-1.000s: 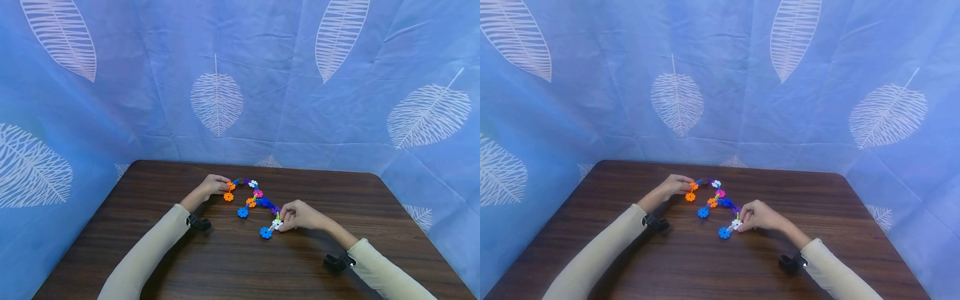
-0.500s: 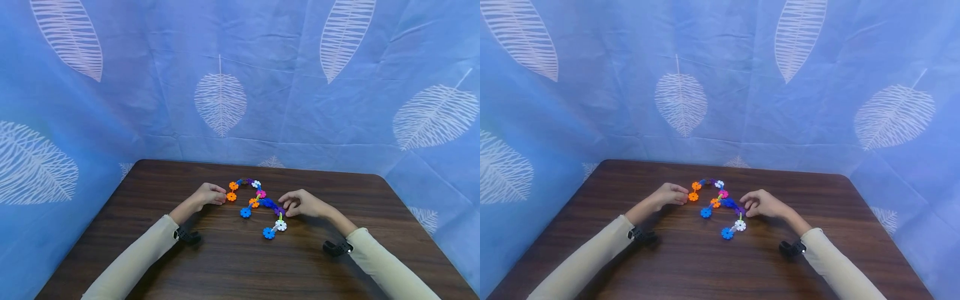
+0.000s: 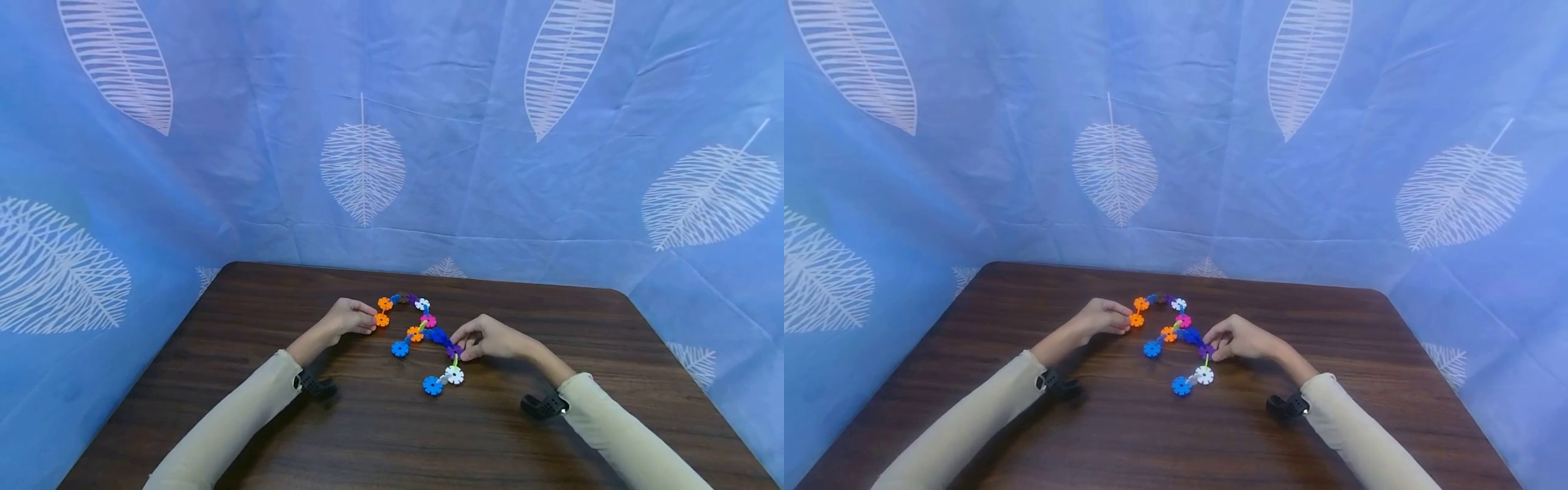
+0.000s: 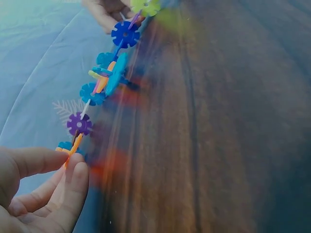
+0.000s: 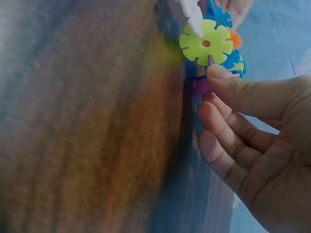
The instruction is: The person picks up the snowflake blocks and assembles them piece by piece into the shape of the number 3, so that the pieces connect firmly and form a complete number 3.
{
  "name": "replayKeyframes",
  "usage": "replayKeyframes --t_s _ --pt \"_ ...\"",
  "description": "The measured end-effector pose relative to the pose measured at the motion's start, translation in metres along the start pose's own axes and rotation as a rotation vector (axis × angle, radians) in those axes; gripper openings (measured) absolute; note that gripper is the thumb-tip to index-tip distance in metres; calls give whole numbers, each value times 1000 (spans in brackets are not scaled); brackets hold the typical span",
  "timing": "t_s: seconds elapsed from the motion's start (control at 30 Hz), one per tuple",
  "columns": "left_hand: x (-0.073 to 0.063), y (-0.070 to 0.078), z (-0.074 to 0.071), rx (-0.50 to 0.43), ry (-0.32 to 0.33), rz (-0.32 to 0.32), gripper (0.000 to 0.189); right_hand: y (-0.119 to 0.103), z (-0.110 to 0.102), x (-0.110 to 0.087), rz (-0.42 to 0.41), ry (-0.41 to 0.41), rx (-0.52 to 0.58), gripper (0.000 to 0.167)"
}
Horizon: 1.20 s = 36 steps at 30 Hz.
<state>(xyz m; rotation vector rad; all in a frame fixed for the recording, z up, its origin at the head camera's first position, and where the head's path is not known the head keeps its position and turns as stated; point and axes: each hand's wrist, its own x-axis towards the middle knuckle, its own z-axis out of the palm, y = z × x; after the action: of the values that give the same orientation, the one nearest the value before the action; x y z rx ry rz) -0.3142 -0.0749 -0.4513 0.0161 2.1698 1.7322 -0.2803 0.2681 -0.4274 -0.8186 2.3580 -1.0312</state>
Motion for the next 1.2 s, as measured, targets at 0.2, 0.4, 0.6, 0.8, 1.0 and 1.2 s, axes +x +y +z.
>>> replayKeyframes --t_s 0.2,0.4,0.6,0.8,1.0,1.2 --pt "11 2 2 -25 10 4 20 -7 11 -4 -24 26 -2 29" --pt "20 8 3 -24 23 -7 21 -13 21 -6 -6 56 4 29" --pt "27 11 4 -38 23 -11 21 -19 29 -4 -6 74 -2 27" --pt "29 12 3 -44 21 -12 21 -24 33 -4 2 75 -2 25" --pt "27 11 1 -39 27 -14 22 -25 33 -1 -7 61 12 26" --pt "28 9 0 -36 34 -13 21 -25 32 -1 -10 56 -3 26"
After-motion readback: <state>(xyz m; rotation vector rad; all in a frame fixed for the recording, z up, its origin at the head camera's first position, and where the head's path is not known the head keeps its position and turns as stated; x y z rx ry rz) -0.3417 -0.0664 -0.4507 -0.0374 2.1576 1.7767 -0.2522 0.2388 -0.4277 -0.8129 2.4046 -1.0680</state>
